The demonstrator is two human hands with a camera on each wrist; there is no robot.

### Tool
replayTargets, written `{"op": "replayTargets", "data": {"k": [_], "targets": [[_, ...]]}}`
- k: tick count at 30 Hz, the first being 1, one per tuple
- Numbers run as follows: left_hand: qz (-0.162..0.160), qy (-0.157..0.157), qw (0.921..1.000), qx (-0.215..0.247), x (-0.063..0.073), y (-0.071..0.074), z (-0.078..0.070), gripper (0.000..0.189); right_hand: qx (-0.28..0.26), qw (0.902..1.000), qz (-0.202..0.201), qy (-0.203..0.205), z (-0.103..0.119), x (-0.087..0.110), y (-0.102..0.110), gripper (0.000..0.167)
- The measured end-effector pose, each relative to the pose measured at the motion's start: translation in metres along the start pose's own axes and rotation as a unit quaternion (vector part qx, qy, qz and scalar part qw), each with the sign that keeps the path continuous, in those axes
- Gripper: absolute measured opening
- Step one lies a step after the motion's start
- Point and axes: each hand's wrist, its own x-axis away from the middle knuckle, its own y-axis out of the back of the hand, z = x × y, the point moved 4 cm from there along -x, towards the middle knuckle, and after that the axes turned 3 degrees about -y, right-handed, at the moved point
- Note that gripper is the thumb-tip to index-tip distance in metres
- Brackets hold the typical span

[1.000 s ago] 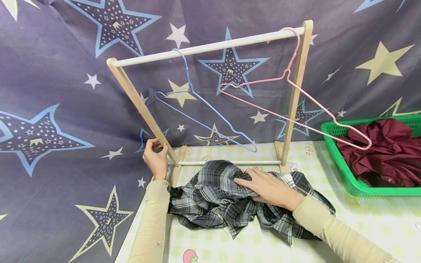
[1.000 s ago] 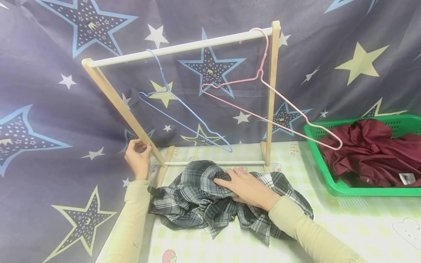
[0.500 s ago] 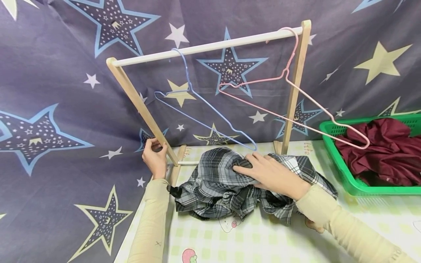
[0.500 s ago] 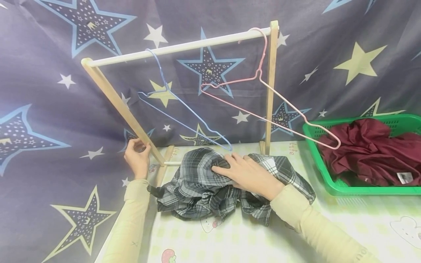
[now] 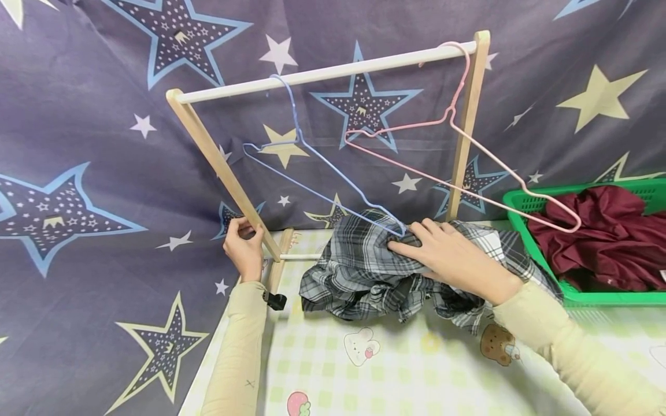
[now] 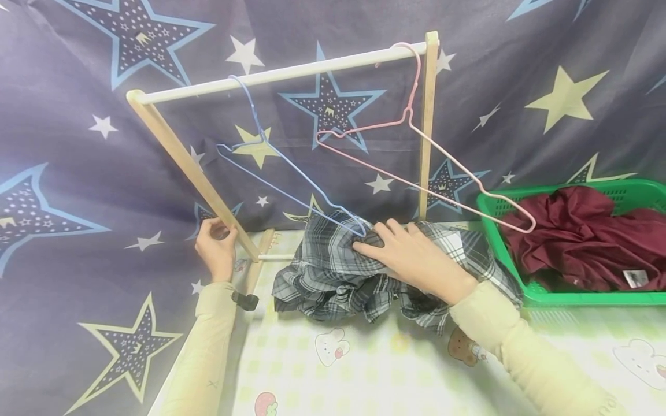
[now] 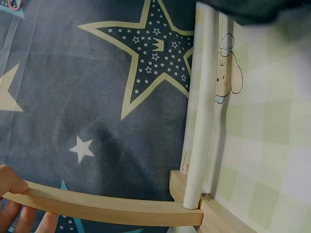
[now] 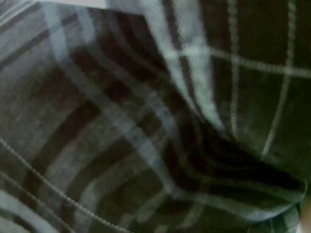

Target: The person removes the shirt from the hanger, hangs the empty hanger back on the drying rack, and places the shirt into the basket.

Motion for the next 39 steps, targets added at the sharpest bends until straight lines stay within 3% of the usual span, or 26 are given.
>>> {"op": "replayTargets", "data": {"k": [13,22,39], "targets": [[0.01,0.008,0.9999,0.006,0.001,0.0,-0.002,0.018,0.02,0.9997,-0.013,0.003,-0.032,0.015,0.023,0.082],[0.008,0.015,0.9999,0.001,0.002,-0.001,-0.003,0.019,-0.012,0.9994,-0.027,0.015,-0.06,0.033,0.039,0.083],[0.003,0.013,0.9999,0.002,0.005,0.001,-0.009,0.019,-0.027,0.9983,-0.048,0.02,-0.094,0.075,0.046,0.085]]}}
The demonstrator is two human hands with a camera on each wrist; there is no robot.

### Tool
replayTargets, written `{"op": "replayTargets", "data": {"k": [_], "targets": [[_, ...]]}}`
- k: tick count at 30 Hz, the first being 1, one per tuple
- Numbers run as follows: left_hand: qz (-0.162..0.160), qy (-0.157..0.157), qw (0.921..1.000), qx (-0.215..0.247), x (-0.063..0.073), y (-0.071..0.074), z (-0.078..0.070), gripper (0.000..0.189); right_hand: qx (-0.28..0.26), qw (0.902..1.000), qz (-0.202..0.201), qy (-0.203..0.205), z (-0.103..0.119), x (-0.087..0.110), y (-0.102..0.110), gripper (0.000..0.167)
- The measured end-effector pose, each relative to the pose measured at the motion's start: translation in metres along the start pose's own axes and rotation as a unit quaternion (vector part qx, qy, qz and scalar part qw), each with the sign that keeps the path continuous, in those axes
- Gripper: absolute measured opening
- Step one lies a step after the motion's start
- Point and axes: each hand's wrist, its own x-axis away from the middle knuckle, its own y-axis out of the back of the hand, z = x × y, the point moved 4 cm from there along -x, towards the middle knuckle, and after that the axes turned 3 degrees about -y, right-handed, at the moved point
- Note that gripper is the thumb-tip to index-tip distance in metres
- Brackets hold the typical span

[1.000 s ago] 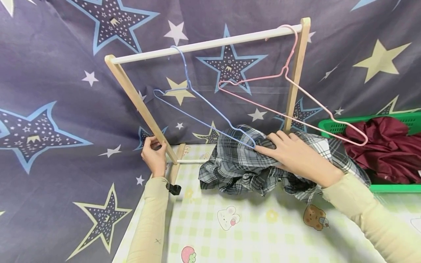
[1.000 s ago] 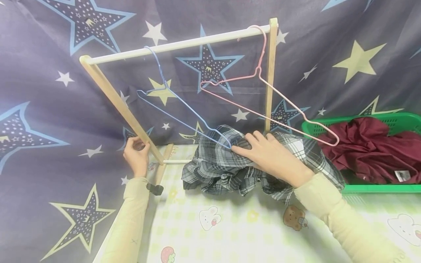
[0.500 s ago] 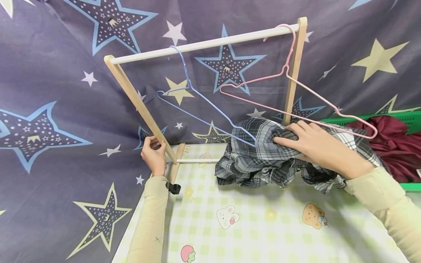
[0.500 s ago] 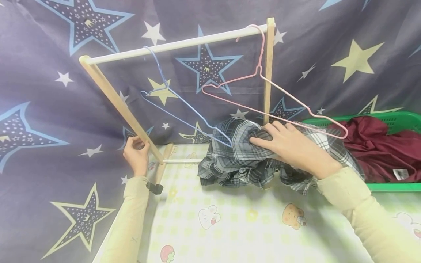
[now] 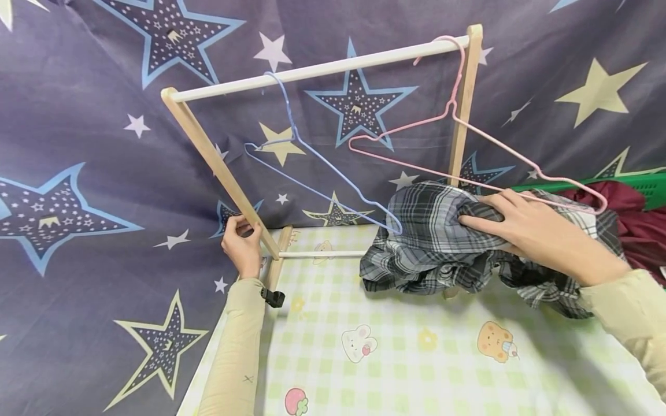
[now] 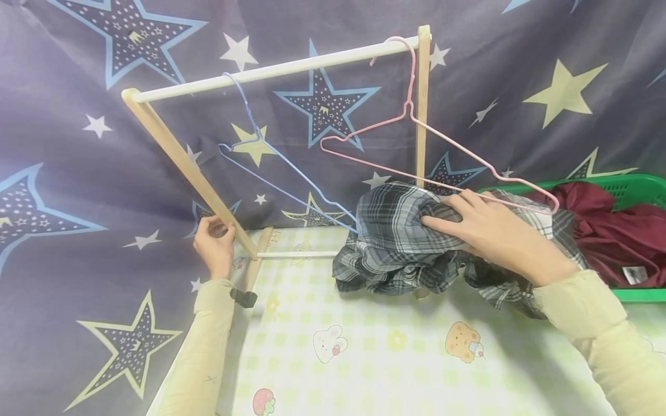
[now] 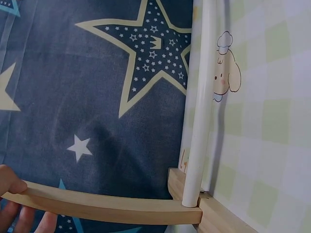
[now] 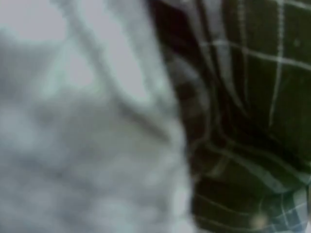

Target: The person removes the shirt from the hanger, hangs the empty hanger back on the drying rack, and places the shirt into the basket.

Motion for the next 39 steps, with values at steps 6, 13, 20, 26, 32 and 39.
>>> {"op": "replayTargets", "data": {"k": [6,13,20,26,32,39], "targets": [[-0.004,-0.006,1.0,-0.003,0.0,-0.001,0.002,0.019,0.005,1.0,-0.001,0.005,-0.005,0.011,-0.003,0.08],[-0.002,-0.004,1.0,-0.002,0.0,-0.002,0.002,0.019,0.009,0.9999,0.009,-0.005,-0.008,0.022,-0.006,0.08],[-0.003,0.0,1.0,-0.006,0.0,-0.002,0.003,0.019,0.015,0.9988,0.029,-0.035,-0.015,0.032,-0.001,0.094],[-0.006,0.002,1.0,-0.001,0.0,-0.001,0.002,0.019,0.015,0.9986,0.022,-0.046,-0.017,0.042,0.005,0.089],[-0.011,0.001,0.9999,-0.011,-0.001,-0.001,0.004,0.019,0.023,0.9981,0.022,-0.053,-0.023,0.054,0.004,0.105],[-0.011,-0.008,0.9998,-0.017,0.0,-0.002,0.004,0.018,0.013,0.9992,0.008,-0.036,-0.032,0.063,0.002,0.103]]}}
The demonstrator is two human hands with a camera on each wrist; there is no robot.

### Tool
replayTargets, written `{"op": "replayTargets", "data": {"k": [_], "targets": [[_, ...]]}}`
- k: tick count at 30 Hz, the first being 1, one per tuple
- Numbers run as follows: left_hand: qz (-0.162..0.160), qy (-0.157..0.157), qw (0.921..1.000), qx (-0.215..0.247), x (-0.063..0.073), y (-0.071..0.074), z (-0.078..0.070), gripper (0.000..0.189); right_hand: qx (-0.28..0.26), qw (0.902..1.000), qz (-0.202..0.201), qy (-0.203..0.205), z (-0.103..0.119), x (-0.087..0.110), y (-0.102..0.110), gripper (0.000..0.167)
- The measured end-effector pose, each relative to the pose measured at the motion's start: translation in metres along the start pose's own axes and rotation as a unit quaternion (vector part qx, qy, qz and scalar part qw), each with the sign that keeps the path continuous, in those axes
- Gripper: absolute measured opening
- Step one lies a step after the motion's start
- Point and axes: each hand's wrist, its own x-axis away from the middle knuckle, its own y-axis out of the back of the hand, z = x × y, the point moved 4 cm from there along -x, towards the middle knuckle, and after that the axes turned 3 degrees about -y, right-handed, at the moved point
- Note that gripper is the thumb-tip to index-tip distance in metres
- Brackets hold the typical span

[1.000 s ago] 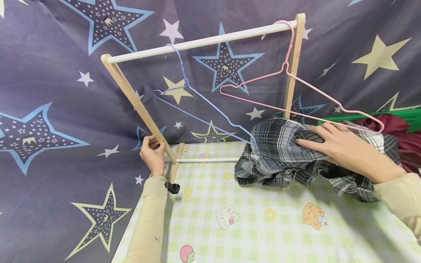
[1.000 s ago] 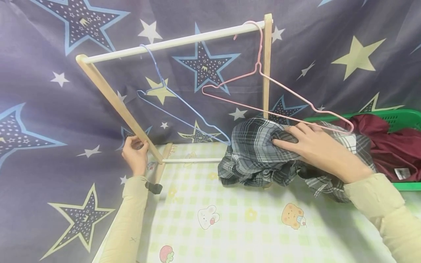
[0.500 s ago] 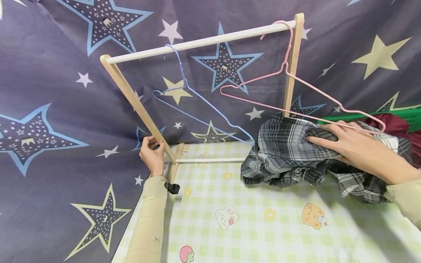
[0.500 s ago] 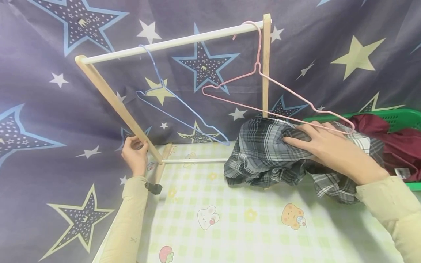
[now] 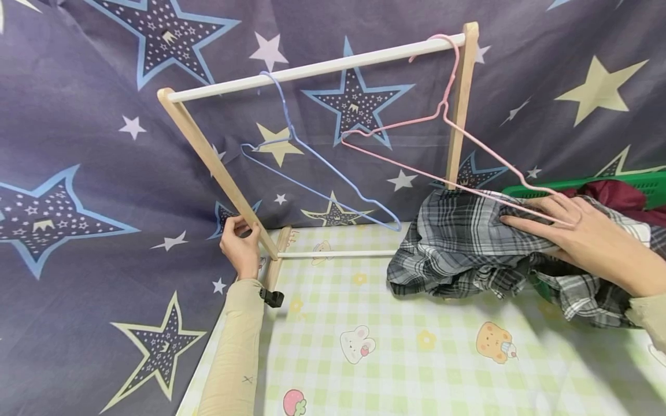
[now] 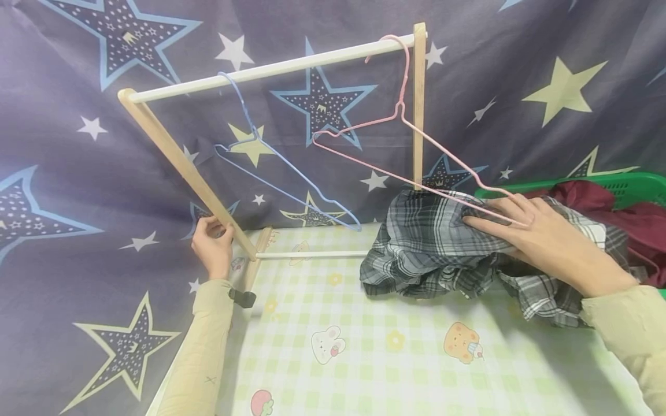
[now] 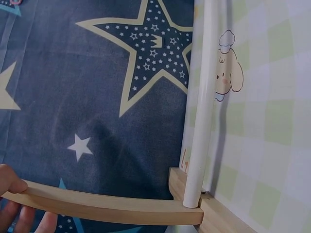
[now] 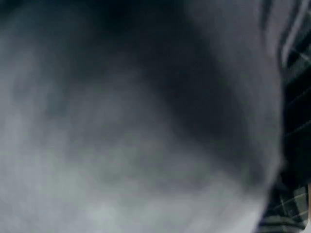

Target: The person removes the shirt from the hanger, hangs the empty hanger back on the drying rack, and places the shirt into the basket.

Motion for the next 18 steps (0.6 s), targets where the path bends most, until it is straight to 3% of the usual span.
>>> {"op": "replayTargets", "data": {"k": [6,13,17,18], "targets": [[0.008,0.001,0.9999,0.012,0.0,0.0,0.001,0.018,0.014,0.9997,0.013,-0.015,0.001,0.0,0.006,0.122],[0.012,0.014,0.9997,0.017,-0.001,0.001,0.0,0.018,0.003,0.9994,-0.009,-0.034,-0.007,0.008,0.018,0.128],[0.015,0.017,0.9997,0.013,-0.001,0.0,0.0,0.018,0.007,0.9989,-0.016,-0.044,-0.015,0.017,0.019,0.075],[0.016,0.016,0.9996,0.015,-0.001,0.0,-0.001,0.018,0.014,0.9984,-0.009,-0.055,-0.017,0.019,0.019,0.078]]}}
